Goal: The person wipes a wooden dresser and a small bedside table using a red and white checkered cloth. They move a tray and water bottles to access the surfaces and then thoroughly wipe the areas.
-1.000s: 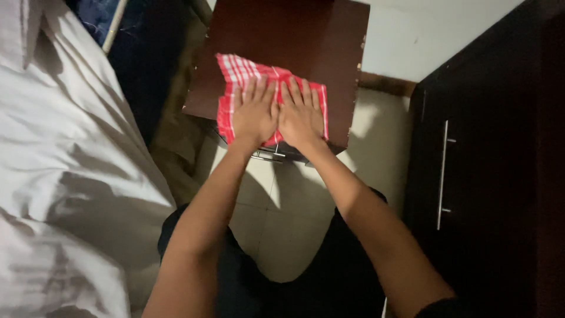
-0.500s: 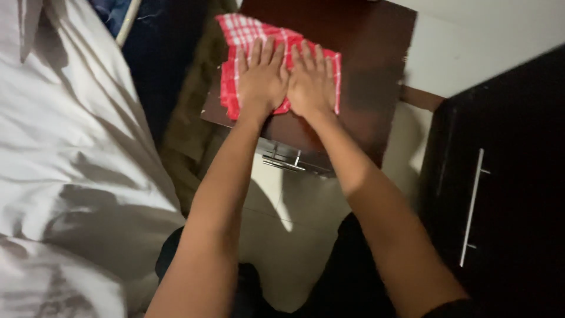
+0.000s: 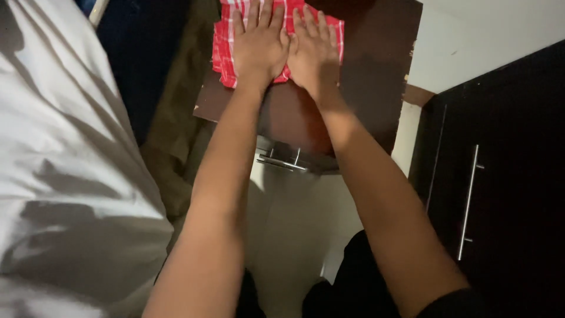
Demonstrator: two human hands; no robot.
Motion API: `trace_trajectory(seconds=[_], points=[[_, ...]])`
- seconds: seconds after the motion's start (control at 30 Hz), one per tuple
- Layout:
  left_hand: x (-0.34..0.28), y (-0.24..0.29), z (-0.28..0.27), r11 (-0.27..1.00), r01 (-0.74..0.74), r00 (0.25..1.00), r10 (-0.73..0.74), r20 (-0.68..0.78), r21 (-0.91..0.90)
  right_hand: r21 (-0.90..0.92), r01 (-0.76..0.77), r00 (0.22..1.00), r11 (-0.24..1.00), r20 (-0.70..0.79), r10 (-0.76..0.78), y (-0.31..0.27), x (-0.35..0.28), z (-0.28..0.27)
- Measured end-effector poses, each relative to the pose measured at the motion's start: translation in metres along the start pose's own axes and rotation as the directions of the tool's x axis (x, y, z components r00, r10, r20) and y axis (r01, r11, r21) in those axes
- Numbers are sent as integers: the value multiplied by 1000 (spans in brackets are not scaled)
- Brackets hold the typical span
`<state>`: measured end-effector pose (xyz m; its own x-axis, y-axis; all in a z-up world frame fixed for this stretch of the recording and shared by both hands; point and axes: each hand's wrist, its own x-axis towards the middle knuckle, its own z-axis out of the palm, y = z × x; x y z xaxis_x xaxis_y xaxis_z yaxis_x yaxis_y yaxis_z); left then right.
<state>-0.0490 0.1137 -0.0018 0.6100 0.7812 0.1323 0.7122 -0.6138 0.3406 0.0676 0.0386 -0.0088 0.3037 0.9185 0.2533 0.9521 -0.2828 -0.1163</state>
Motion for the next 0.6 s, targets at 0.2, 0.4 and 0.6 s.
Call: trace_trajectory(seconds=[0.2, 0.4, 0.6], points=[[-23, 2, -5, 999, -47, 999, 47, -1, 9, 14, 35, 991, 999, -126, -33, -2, -37, -4], [-62, 14, -7, 998, -39, 998, 37, 41, 43, 2, 116, 964, 993, -242, -112, -5, -73, -13], [-102, 27, -13, 999, -38, 998, 36, 55, 39, 63, 25, 999, 998, -39, -23, -17, -109, -44]])
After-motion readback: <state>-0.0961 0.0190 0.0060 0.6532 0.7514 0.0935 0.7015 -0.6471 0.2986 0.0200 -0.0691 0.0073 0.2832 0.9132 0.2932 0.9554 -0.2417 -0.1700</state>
